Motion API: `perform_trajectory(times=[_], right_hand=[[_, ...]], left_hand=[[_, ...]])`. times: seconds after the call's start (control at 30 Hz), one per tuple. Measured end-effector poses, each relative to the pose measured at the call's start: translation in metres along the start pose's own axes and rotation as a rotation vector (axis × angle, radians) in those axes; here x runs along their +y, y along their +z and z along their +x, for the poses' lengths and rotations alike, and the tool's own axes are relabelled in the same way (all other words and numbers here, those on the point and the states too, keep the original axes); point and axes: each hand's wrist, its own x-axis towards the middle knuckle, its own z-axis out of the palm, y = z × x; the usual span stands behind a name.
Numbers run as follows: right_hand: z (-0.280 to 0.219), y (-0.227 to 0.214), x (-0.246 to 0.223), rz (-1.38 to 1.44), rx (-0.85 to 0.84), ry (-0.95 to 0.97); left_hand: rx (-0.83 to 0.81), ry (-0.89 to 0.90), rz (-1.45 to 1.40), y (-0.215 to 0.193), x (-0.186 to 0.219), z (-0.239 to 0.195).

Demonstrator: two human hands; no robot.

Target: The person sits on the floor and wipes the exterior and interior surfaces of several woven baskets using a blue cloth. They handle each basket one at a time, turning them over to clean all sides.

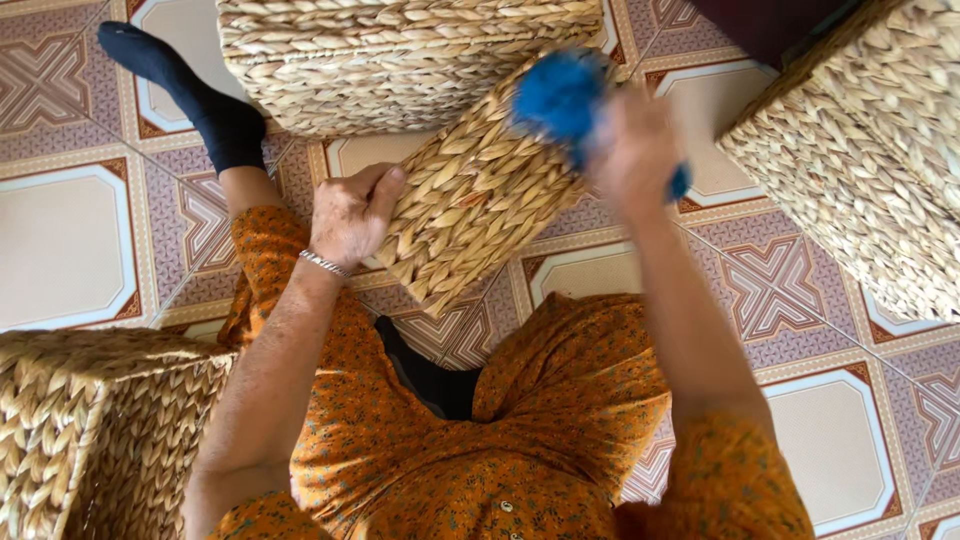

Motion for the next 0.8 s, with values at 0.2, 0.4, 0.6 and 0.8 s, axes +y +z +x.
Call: perform_trajectory(times=[0.2,0.4,0.6,0.8], right_hand=[[0.016,0.023,0.038,-0.345,0.008,0.098],[-0.028,-0.013,-0.139,0.051,-0.018,-0.143],[-0.05,-0.051,-0.212,0.281,-0.09,-0.361],[-0.008,0.018,-0.059,0.038,0.001,-0.239]], left_hand=[[0.048,-0.049,0.003,0.009,-0.013,-0.001],[0.036,-0.193,0.015,0.033,-0.051,-0.007],[0.199,-0.342,-0.719,0.038,-0.059,-0.014],[0.105,-0.443,-0.679,0.037,-0.038,-0.008]])
